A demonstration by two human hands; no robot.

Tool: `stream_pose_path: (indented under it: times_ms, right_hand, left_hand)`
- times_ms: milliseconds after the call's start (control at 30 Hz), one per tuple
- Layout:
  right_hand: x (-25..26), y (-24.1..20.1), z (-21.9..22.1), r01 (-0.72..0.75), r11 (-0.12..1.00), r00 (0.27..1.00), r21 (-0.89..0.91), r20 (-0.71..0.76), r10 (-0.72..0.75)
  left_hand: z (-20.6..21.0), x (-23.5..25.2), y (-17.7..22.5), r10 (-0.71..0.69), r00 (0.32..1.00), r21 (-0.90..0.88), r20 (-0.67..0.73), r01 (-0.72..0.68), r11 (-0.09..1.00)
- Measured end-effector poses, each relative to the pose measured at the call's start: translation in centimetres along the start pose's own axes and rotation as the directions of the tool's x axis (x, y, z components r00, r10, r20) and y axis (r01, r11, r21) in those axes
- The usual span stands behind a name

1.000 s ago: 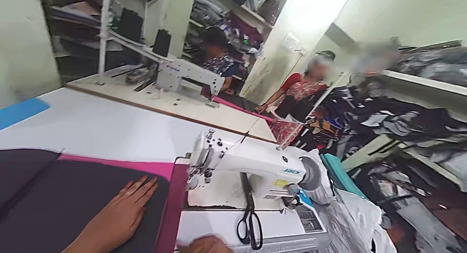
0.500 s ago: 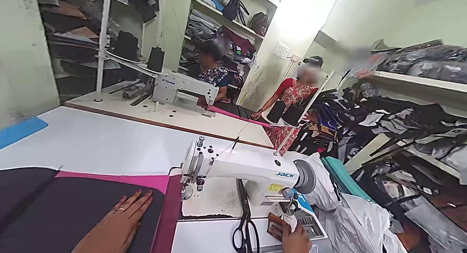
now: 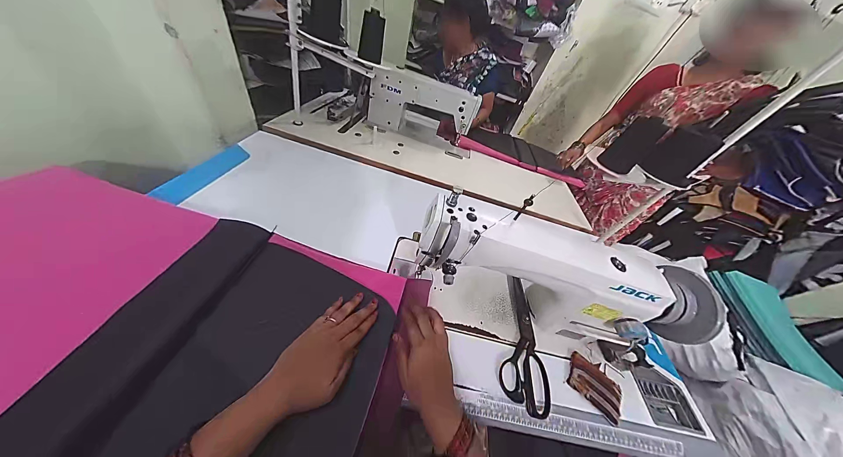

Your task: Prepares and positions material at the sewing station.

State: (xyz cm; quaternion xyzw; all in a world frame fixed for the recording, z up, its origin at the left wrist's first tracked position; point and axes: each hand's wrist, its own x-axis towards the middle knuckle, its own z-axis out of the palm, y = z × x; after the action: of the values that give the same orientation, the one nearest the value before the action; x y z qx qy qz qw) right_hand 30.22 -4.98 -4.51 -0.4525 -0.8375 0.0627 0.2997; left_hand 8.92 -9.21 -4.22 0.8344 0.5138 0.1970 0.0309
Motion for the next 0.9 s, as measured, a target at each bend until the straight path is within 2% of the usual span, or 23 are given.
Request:
stream_pose_path:
  times_ms: [133, 300, 400, 533, 667, 733, 900]
  right_hand:
    - [0.8, 1.4, -0.3, -0.13, 0.986, 0.973, -0.106, 0.176, 0.148]
    - [1.1, 2.9, -0.6, -0.168, 0.97, 0.972, -0.179, 0.135, 0.193]
    - [1.5, 3.7, -0.6, -0.173, 0.97, 0.971, -0.171, 0.133, 0.196]
    - [1.8, 4.0, -0.6, -0.144, 0.982, 0.981, -0.126, 0.112, 0.158]
    - [0.7, 3.0, 0.4, 0.097, 0.995, 0.989, 0.025, -0.118, -0.093]
    - [-0.1, 2.2, 0.7, 0.139, 0.99, 0.987, 0.032, -0.086, -0.136]
    - [0.2, 1.7, 0.9, 0.08, 0.988, 0.997, -0.129, 0.01, -0.08]
  left_hand:
    - [0.3, 0.3, 0.7, 0.001, 0.999, 0.002, -0.049, -0.001, 1.0]
    - [0.8, 4.1, 0.5, 0.042, 0.994, 0.032, -0.098, -0.039, 0.999]
    - [1.3, 4.8, 0.7, 0.036, 0.998, 0.042, -0.058, -0.034, 0.999]
    - [1.7, 5.0, 0.6, 0.009, 0.998, 0.036, -0.054, -0.007, 0.999]
    - [1.7, 6.0, 0.9, -0.037, 0.995, 0.06, -0.088, 0.043, 0.997]
    - [1.6, 6.7, 0.9, -0.048, 0.996, 0.053, -0.076, 0.052, 0.997]
    - [2.0, 8.5, 0.4, -0.058, 0.998, 0.035, -0.03, 0.059, 0.998]
